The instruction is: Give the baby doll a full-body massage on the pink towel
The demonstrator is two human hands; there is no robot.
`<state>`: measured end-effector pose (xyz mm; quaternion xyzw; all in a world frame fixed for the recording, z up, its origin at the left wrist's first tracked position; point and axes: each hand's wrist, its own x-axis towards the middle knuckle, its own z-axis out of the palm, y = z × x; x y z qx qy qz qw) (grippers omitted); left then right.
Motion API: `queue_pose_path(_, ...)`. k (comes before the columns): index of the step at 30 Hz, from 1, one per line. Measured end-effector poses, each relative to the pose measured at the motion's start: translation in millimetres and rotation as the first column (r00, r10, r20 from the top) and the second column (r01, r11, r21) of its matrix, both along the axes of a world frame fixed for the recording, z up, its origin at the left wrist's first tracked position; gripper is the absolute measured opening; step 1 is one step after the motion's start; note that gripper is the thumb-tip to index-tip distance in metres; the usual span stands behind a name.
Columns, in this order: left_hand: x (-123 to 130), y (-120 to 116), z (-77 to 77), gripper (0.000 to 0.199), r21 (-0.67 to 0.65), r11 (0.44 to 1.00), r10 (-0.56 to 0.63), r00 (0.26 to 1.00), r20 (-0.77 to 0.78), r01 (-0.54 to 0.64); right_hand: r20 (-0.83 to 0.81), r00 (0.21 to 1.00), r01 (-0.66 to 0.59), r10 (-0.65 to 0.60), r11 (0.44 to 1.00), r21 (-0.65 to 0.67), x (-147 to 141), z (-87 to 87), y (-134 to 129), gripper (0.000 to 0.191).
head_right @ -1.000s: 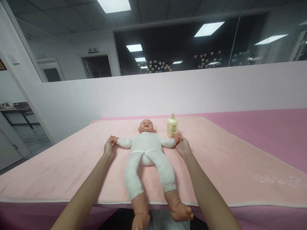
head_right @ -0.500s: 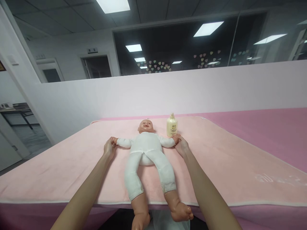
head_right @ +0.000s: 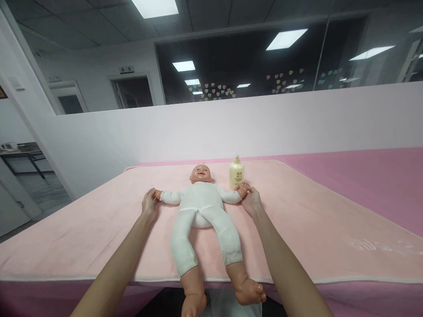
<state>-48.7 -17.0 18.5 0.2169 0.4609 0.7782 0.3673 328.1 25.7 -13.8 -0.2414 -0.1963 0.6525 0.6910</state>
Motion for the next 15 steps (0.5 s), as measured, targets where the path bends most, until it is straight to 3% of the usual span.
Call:
queue_pose_path(8,-1.5,1.5,-0.7,0.018,-0.001,1.000,0.002,0.999,0.037,-0.002,0.002,1.000,-0.021,0.020,0.999,0.048,2.1,-1.6,-0.8,0.019)
queue_pose_path(15,0.5,0.6,4.0,0.019,0.035,0.999,-0.027,0.984,0.179,0.021,-0.009,1.000,-0.004,0.004,1.000,0.009,1.7,-0.8,-2.2,0.023)
